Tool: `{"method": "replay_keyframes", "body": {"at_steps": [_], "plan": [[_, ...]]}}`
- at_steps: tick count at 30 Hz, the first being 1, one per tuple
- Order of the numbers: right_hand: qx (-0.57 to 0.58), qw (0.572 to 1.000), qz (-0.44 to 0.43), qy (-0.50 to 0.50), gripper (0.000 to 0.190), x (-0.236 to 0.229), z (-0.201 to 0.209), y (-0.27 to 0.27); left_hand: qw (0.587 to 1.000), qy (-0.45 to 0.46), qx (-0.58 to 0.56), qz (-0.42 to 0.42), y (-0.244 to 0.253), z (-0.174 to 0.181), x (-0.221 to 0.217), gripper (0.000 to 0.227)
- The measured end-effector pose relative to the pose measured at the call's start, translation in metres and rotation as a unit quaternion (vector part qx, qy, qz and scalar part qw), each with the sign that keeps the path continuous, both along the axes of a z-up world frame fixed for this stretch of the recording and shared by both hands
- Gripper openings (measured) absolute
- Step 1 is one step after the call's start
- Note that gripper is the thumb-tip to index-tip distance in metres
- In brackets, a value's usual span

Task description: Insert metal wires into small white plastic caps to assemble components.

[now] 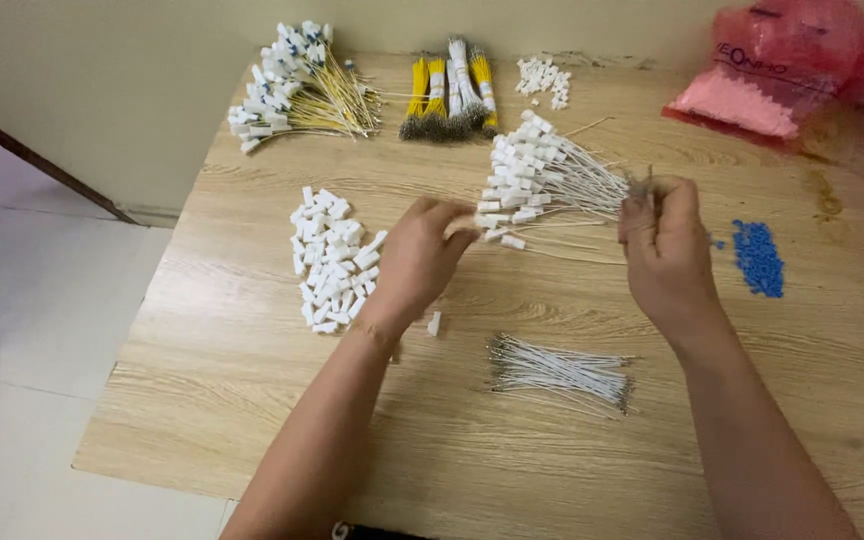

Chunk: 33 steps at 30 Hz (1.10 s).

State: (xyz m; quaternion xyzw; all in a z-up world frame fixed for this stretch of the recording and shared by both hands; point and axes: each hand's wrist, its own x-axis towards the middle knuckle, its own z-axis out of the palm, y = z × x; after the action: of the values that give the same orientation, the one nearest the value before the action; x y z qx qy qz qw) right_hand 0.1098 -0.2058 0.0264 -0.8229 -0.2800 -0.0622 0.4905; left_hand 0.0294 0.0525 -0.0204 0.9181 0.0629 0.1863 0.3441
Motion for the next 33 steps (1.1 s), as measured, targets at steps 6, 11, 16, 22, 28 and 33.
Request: {"method": "replay_keyframes", "body": {"at_steps": [6, 11, 16, 22, 28, 33], "plan": [[0.018, 0.990, 0.071, 0.123, 0.018, -0.007, -0.011, 0.009, 0.928, 0.324, 0.182, -0.005, -0.006, -0.029, -0.055, 0.035], [0.090, 0.957, 0.119, 0.249, 0.019, -0.022, -0.009, 0.018, 0.936, 0.240, 0.256, 0.018, -0.011, -0.059, -0.056, 0.020], [0.107, 0.936, 0.129, 0.310, 0.021, -0.033, 0.006, 0.020, 0.988, 0.124, 0.091, 0.005, -0.025, 0.013, -0.051, 0.019], [0.051, 0.962, 0.110, 0.244, 0.017, -0.036, 0.015, 0.021, 0.901, 0.038, -0.431, -0.029, -0.050, 0.043, -0.043, 0.030], [0.007, 0.971, 0.104, 0.213, 0.016, -0.044, 0.026, 0.023, 0.846, 0.026, -0.530, -0.054, -0.052, 0.031, -0.036, 0.025], [0.030, 0.965, 0.118, 0.234, 0.018, -0.038, 0.014, 0.023, 0.852, 0.006, -0.518, -0.073, -0.051, 0.030, -0.036, 0.019]]}}
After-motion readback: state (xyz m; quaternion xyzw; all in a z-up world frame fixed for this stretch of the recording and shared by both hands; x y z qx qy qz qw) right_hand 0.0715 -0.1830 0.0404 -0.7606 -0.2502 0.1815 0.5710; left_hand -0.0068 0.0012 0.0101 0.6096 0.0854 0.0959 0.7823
